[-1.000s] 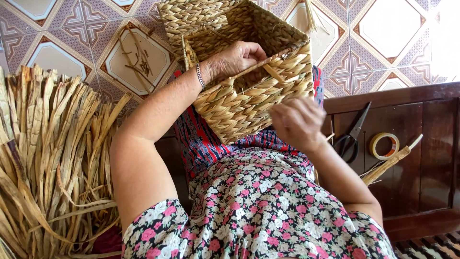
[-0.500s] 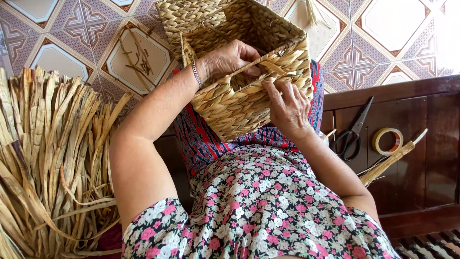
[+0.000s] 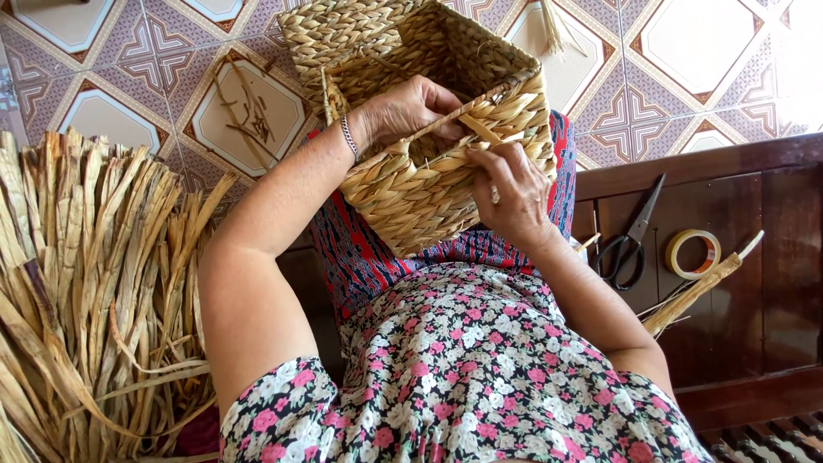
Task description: The person weaves dried plant fibers into a basket frame by hand, using shears to trim the excess material. They then weave a separate lid, tucking in loose ends and cutting them to finish the container.
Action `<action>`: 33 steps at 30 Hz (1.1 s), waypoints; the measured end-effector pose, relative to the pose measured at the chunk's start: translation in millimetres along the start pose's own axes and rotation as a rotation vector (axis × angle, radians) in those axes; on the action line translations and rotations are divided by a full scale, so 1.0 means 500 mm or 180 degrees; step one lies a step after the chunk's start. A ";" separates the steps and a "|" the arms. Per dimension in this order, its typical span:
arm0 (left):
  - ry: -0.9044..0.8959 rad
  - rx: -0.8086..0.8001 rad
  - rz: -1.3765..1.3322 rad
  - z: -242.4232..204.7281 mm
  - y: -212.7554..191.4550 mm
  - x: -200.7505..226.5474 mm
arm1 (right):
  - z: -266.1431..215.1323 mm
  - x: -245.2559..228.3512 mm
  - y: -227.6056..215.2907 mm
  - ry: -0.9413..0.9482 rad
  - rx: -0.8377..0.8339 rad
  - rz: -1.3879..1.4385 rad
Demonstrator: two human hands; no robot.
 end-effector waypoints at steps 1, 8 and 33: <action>-0.0004 0.0002 -0.0002 0.001 -0.001 -0.003 | -0.003 0.010 0.007 0.0002 -0.0003 0.0004; 0.0057 -0.0164 -0.0352 0.009 0.000 -0.015 | 0.021 0.020 0.024 -0.0035 0.0325 -0.0352; 0.1914 0.2277 0.4350 -0.170 0.164 0.169 | -0.037 0.016 -0.019 0.0622 -0.0666 0.1482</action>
Point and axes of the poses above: each hand's wrist, its own z-axis towards the middle knuckle, its own y-axis out of the palm, x = y × z, the point moved 5 cm from there along z, towards the middle knuckle, and after that the axes turned 4 degrees about x, right-handed, at the moved point
